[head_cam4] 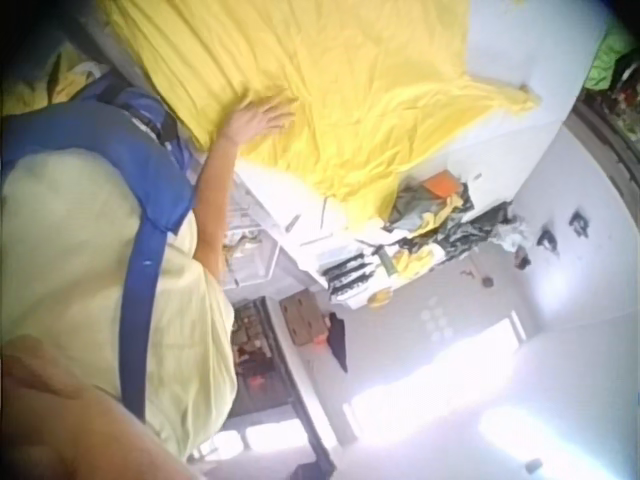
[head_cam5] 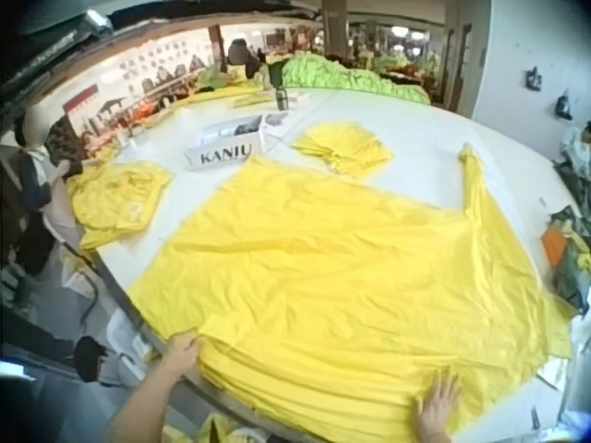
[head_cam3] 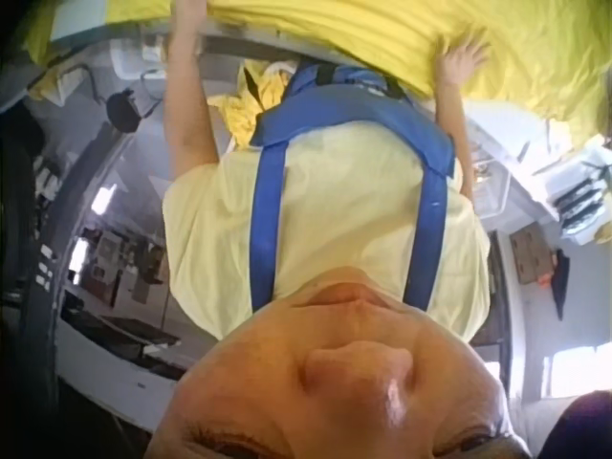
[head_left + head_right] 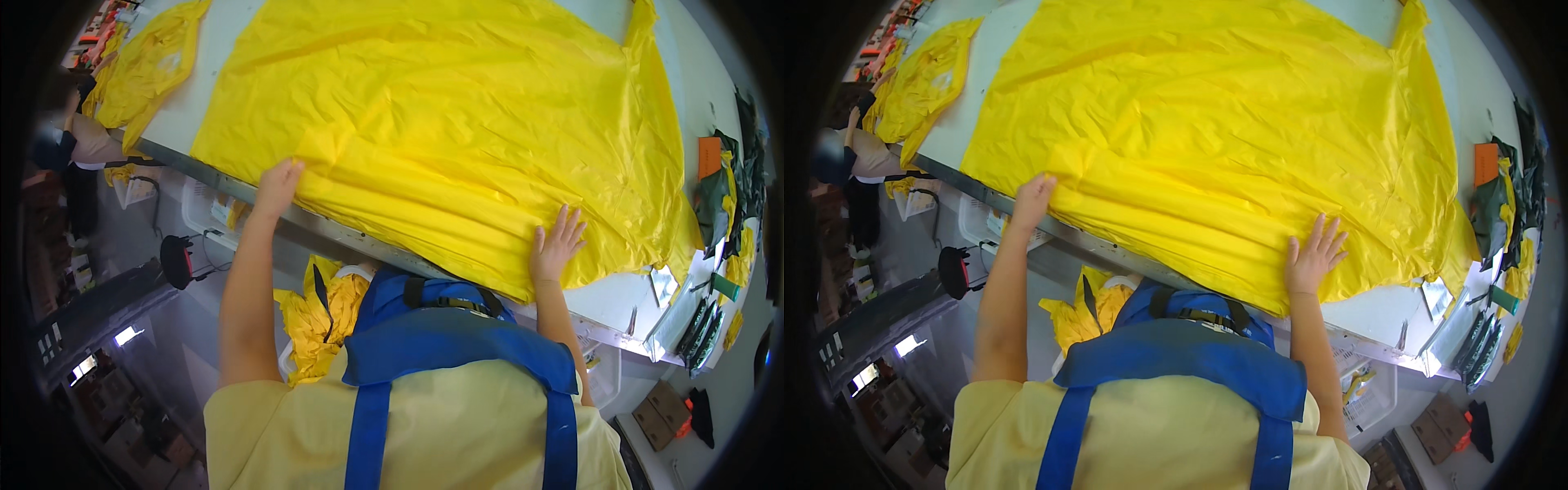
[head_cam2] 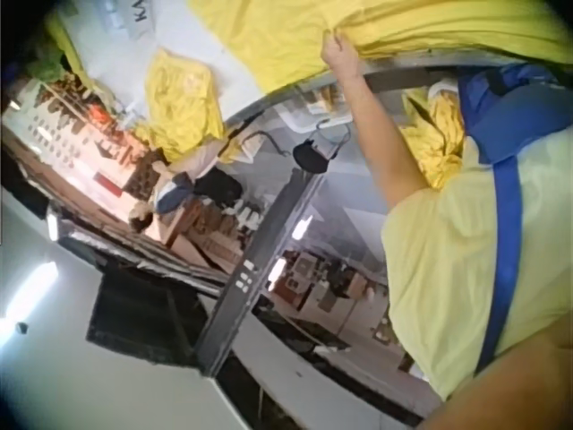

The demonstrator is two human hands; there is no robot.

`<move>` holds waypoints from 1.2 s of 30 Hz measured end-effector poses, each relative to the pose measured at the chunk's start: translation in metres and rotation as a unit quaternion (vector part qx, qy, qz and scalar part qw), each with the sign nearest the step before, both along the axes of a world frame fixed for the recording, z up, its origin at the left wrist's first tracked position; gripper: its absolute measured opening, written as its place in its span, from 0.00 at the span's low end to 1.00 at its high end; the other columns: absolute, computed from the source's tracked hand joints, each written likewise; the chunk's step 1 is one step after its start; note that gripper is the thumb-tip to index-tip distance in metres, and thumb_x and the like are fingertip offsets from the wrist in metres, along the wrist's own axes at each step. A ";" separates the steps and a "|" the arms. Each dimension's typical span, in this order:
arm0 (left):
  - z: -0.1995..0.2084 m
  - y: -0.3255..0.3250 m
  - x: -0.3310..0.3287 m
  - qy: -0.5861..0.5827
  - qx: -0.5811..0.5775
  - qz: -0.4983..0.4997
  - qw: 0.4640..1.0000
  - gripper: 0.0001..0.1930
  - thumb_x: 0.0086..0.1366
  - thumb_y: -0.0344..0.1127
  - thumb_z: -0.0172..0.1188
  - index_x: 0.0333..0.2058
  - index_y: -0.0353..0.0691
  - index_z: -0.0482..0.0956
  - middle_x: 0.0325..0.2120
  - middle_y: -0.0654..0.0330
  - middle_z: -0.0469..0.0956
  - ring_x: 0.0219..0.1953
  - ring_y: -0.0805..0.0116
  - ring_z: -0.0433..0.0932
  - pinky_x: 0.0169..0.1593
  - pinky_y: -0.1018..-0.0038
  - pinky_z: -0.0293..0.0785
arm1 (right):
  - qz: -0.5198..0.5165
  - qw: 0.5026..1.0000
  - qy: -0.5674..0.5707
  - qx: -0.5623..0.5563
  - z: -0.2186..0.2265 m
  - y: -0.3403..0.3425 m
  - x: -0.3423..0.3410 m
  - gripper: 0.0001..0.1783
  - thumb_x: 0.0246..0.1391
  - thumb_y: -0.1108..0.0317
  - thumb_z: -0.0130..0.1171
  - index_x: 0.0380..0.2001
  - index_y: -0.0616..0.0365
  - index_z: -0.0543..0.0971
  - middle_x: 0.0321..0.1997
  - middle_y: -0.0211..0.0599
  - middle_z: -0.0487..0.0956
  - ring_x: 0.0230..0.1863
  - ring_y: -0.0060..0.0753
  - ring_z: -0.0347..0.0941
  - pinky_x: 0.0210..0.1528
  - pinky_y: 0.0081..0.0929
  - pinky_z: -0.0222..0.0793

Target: The person folds a large yellow raincoat on a white table, smoothing and aligning the fabric, then uses scissors to trim excess material. The folded garment is placed into a white basket. The person repeats the process with another yellow raincoat.

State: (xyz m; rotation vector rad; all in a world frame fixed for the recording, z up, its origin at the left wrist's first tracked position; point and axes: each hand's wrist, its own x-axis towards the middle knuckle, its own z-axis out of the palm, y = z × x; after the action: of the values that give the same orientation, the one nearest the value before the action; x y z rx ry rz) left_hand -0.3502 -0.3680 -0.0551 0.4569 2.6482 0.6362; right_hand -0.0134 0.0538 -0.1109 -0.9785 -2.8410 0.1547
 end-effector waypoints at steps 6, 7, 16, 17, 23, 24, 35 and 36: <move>0.035 0.042 -0.011 -0.133 0.247 0.101 0.955 0.20 0.61 0.48 0.55 0.35 0.33 0.77 0.29 0.46 0.77 0.33 0.54 0.76 0.39 0.66 0.70 | -0.010 0.996 -0.076 0.053 0.000 -0.005 -0.001 0.36 0.58 0.42 0.44 0.66 0.45 0.57 0.73 0.44 0.45 0.72 0.60 0.34 0.66 0.65 0.27; 0.046 0.061 -0.010 -0.156 0.334 0.138 0.919 0.20 0.61 0.48 0.55 0.37 0.33 0.77 0.31 0.45 0.78 0.35 0.54 0.76 0.40 0.66 0.70 | 0.002 0.995 -0.082 0.059 -0.001 -0.005 -0.001 0.36 0.58 0.42 0.44 0.66 0.44 0.57 0.73 0.43 0.45 0.72 0.59 0.34 0.66 0.65 0.27; -0.014 0.087 -0.075 0.047 0.110 0.081 0.990 0.25 0.61 0.48 0.57 0.46 0.30 0.73 0.43 0.45 0.76 0.48 0.47 0.73 0.54 0.63 0.67 | -0.010 0.994 -0.104 0.037 0.010 -0.008 -0.006 0.36 0.56 0.45 0.49 0.65 0.44 0.59 0.72 0.42 0.48 0.72 0.58 0.36 0.67 0.63 0.29; -0.019 0.086 -0.083 0.118 0.135 0.077 0.981 0.25 0.61 0.48 0.57 0.47 0.32 0.73 0.44 0.45 0.76 0.49 0.47 0.72 0.55 0.62 0.67 | -0.006 0.993 -0.109 0.032 0.013 -0.008 -0.007 0.36 0.55 0.46 0.49 0.65 0.44 0.60 0.72 0.43 0.48 0.72 0.58 0.37 0.67 0.63 0.29; -0.011 0.158 -0.144 0.113 -0.023 -0.076 0.990 0.29 0.64 0.52 0.51 0.61 0.47 0.61 0.63 0.50 0.55 0.64 0.51 0.55 0.63 0.57 0.55 | -0.005 0.993 -0.111 0.026 0.018 -0.010 -0.011 0.36 0.54 0.49 0.51 0.65 0.47 0.60 0.72 0.44 0.49 0.72 0.59 0.38 0.68 0.60 0.31; -0.009 0.165 -0.161 0.098 -0.042 -0.077 0.991 0.30 0.64 0.52 0.50 0.63 0.49 0.59 0.65 0.51 0.52 0.65 0.51 0.52 0.64 0.56 0.54 | -0.002 0.994 -0.107 0.022 0.019 -0.009 -0.013 0.36 0.54 0.49 0.51 0.64 0.49 0.61 0.72 0.45 0.49 0.72 0.59 0.38 0.68 0.60 0.32; -0.050 0.161 -0.423 0.130 -0.081 0.151 0.976 0.40 0.55 0.51 0.62 0.59 0.30 0.60 0.57 0.38 0.61 0.57 0.44 0.66 0.59 0.60 0.65 | -0.005 0.991 -0.131 0.011 0.020 -0.005 -0.022 0.34 0.57 0.46 0.43 0.61 0.55 0.63 0.70 0.49 0.52 0.71 0.63 0.39 0.67 0.62 0.33; -0.059 0.159 -0.446 0.141 -0.073 0.172 0.972 0.41 0.55 0.52 0.63 0.58 0.29 0.60 0.56 0.37 0.63 0.56 0.44 0.67 0.58 0.60 0.66 | 0.003 0.991 -0.135 0.020 0.017 -0.003 -0.020 0.34 0.57 0.45 0.42 0.60 0.55 0.63 0.70 0.50 0.52 0.70 0.64 0.40 0.67 0.63 0.34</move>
State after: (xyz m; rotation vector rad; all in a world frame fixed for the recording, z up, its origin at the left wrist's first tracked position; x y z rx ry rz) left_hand -0.7958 -0.2089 -0.1141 0.0448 3.0533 0.4976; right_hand -0.0334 0.0513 -0.0938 -1.0551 -3.0752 -0.0379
